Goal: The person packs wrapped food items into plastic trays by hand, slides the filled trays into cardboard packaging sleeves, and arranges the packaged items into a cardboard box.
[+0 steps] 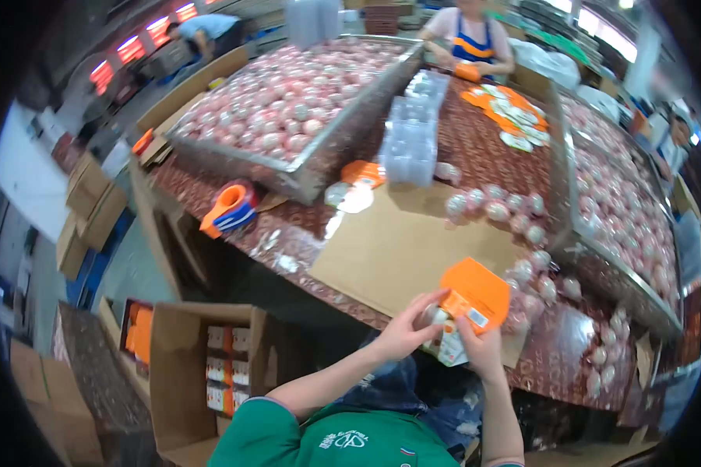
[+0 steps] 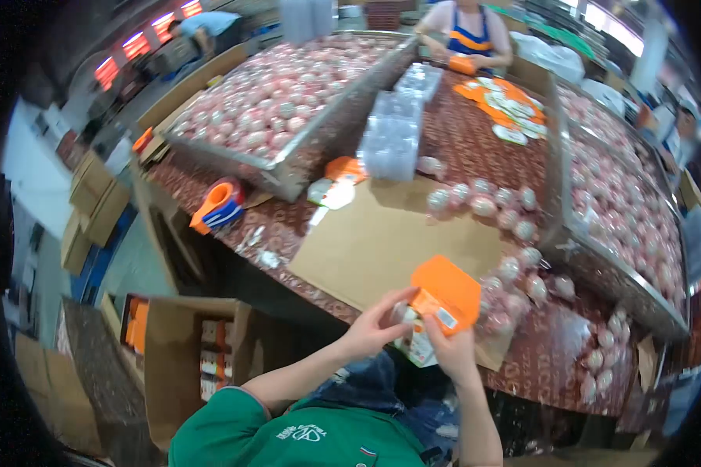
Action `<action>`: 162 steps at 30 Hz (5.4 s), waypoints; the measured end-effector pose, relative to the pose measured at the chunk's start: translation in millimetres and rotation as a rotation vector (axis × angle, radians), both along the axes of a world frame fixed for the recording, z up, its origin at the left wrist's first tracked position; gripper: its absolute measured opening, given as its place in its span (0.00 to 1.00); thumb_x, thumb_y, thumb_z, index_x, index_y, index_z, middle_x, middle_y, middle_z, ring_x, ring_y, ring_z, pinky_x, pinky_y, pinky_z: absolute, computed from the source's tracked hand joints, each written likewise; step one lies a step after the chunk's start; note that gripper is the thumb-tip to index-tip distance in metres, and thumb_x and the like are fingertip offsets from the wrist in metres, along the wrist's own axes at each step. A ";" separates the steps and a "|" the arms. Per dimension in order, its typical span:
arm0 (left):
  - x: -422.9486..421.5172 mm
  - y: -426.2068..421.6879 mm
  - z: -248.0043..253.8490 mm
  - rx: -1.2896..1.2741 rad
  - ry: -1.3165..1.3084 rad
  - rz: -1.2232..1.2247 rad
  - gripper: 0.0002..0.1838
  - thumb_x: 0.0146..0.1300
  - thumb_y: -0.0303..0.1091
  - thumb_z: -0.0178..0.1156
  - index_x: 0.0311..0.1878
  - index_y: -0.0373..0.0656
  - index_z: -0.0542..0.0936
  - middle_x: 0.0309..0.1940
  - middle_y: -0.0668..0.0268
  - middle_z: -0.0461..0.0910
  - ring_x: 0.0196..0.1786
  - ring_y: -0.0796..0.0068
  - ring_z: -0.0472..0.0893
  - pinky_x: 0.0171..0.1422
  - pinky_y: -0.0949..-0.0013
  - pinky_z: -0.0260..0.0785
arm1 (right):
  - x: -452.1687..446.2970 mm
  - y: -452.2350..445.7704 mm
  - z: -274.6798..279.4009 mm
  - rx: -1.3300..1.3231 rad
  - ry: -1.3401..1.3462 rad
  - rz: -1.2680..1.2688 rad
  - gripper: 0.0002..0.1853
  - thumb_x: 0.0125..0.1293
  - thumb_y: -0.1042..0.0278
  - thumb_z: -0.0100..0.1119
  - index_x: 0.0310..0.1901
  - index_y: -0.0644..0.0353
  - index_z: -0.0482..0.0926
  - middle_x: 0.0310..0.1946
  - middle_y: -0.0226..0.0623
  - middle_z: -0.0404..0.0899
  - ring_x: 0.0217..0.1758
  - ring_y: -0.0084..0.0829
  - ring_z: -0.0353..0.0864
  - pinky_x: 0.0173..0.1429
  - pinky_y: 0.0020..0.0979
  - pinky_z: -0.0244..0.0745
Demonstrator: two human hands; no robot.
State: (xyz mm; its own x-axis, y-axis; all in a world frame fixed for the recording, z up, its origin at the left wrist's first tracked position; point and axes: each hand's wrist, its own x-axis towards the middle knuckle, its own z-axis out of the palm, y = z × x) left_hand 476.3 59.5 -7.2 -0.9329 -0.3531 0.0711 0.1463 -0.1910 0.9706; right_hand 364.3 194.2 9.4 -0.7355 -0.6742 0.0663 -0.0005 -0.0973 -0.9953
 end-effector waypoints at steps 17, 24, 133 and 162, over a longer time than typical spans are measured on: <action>12.2 -22.3 35.9 0.275 0.005 0.480 0.27 0.67 0.30 0.64 0.65 0.37 0.67 0.55 0.64 0.77 0.58 0.75 0.76 0.65 0.69 0.68 | -9.9 3.1 -12.3 -0.211 -0.372 0.178 0.21 0.70 0.58 0.58 0.57 0.62 0.69 0.47 0.43 0.82 0.43 0.29 0.81 0.42 0.27 0.75; 3.8 -20.0 13.1 -0.247 -0.026 0.461 0.36 0.65 0.31 0.62 0.72 0.39 0.57 0.59 0.57 0.70 0.57 0.63 0.76 0.65 0.62 0.68 | 2.1 -3.3 -1.7 0.006 -0.092 -0.012 0.16 0.68 0.75 0.57 0.56 0.70 0.76 0.46 0.35 0.82 0.42 0.21 0.79 0.48 0.24 0.73; -71.5 -28.1 -62.9 -0.307 0.335 0.038 0.42 0.48 0.38 0.75 0.65 0.44 0.63 0.65 0.51 0.65 0.67 0.57 0.68 0.71 0.56 0.61 | -51.1 -28.8 -56.1 -0.257 0.264 -0.214 0.32 0.68 0.41 0.51 0.61 0.61 0.65 0.63 0.48 0.66 0.65 0.42 0.67 0.69 0.45 0.63; 361.0 -126.8 89.4 -0.395 -0.433 1.014 0.43 0.38 0.28 0.81 0.60 0.40 0.69 0.51 0.64 0.79 0.53 0.72 0.80 0.58 0.69 0.75 | 25.2 -88.0 -61.1 0.168 0.303 0.412 0.19 0.75 0.68 0.47 0.63 0.64 0.66 0.66 0.56 0.69 0.63 0.40 0.74 0.69 0.39 0.66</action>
